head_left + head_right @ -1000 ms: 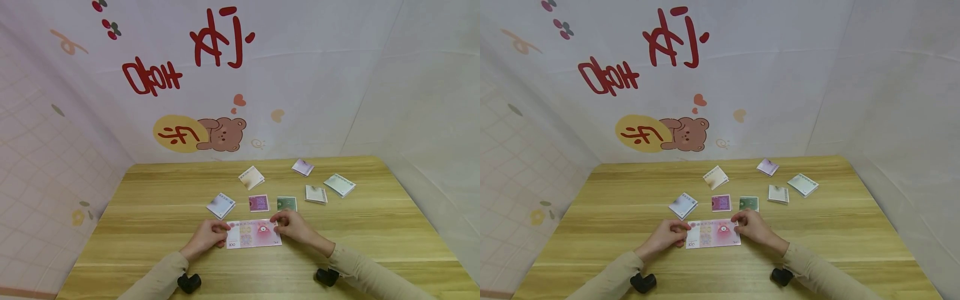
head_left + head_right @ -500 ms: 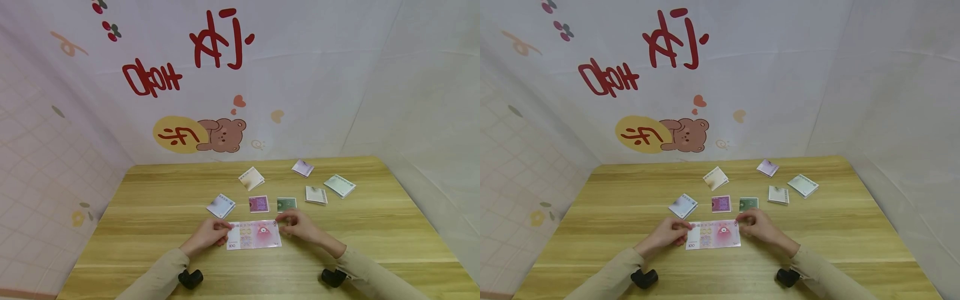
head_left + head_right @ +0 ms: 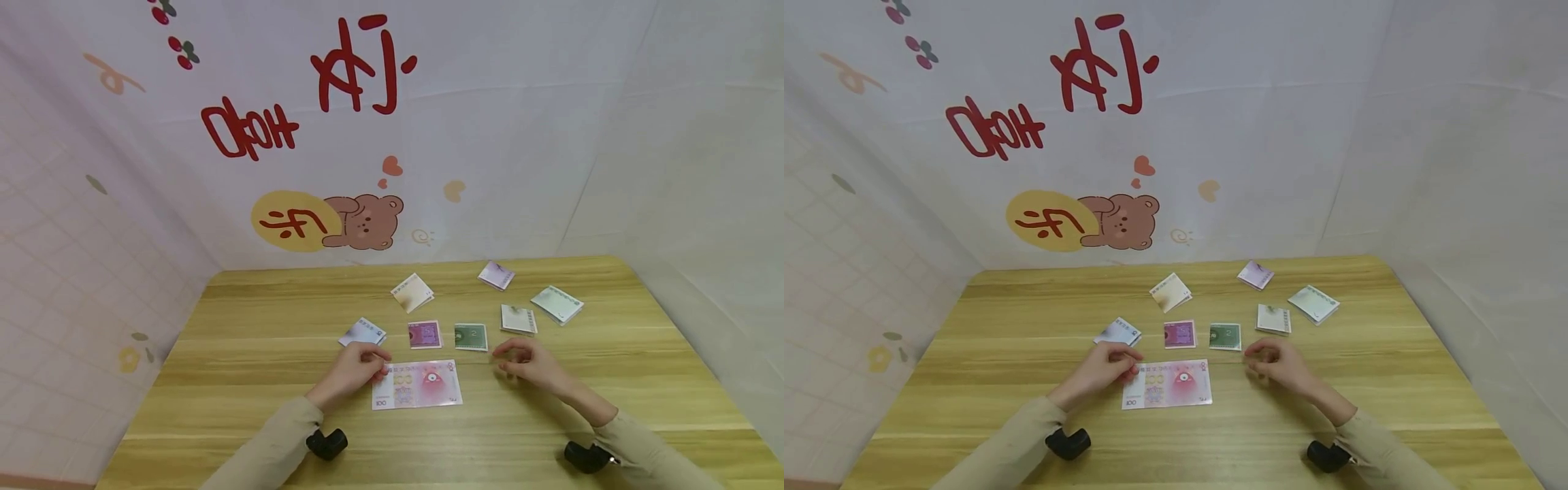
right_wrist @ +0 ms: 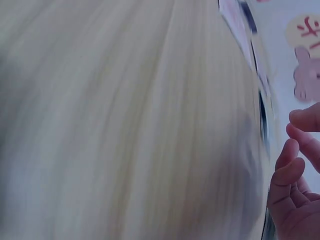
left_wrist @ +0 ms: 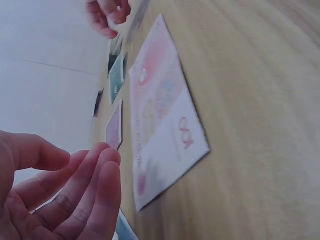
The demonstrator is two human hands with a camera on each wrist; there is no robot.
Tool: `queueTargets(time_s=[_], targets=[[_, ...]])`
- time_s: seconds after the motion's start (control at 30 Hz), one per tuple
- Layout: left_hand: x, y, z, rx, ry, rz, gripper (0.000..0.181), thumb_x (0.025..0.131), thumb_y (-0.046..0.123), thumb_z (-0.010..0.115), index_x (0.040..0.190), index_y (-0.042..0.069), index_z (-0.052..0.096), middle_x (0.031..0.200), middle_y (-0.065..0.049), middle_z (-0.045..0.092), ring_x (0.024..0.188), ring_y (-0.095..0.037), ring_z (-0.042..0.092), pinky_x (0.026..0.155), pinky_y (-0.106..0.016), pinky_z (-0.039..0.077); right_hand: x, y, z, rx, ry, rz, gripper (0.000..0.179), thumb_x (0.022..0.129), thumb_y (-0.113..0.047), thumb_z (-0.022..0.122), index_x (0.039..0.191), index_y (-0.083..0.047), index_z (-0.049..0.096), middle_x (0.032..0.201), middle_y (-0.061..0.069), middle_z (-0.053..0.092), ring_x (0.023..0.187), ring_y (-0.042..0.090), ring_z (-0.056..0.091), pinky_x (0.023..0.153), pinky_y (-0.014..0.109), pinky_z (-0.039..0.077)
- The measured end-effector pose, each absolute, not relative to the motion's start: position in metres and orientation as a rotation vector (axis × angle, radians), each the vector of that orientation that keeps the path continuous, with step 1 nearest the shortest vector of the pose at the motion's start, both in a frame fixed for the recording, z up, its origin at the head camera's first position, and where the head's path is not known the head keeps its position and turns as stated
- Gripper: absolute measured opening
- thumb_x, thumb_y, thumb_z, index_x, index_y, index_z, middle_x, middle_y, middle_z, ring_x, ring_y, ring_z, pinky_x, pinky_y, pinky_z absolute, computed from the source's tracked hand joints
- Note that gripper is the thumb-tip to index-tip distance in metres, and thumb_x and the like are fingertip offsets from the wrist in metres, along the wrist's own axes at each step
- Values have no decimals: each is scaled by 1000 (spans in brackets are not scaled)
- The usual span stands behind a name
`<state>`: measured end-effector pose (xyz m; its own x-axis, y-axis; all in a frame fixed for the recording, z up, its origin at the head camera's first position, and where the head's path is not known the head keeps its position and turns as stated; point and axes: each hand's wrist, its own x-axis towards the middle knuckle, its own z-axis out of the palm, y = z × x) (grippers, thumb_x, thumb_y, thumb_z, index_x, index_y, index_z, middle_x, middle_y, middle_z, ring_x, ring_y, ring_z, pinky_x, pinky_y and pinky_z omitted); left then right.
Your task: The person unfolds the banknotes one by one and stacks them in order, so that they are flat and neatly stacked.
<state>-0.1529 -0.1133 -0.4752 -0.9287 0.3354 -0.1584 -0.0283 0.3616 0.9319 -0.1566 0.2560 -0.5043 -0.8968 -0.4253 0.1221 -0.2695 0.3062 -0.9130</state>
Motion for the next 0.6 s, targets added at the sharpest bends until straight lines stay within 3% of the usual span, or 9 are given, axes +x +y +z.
queueTargets(time_s=[0.17,0.47,0.6], targets=[[-158,-108,-471,286,2320,1621,17,91,-3,55,101,-10,67,76,-14,67,67,-21,61,64,-41,56,-156,285,-506,-552,2550,-1629,16,85,7,67,99,12,63,91,19,63,54,10,53,43,24,43],[-167,-83,-469,364,2297,1647,16,90,-7,54,97,-12,67,76,-18,68,66,-21,64,65,-38,57,-163,323,-509,-242,2766,-1611,15,90,1,63,100,12,63,87,21,68,64,5,57,48,22,45],[-168,-63,-469,369,2278,1685,16,90,-9,52,97,-13,66,78,-21,67,70,-35,65,70,-48,56,-169,332,-503,-133,2987,-1473,17,93,-6,61,101,8,66,93,21,66,72,2,56,56,17,45]])
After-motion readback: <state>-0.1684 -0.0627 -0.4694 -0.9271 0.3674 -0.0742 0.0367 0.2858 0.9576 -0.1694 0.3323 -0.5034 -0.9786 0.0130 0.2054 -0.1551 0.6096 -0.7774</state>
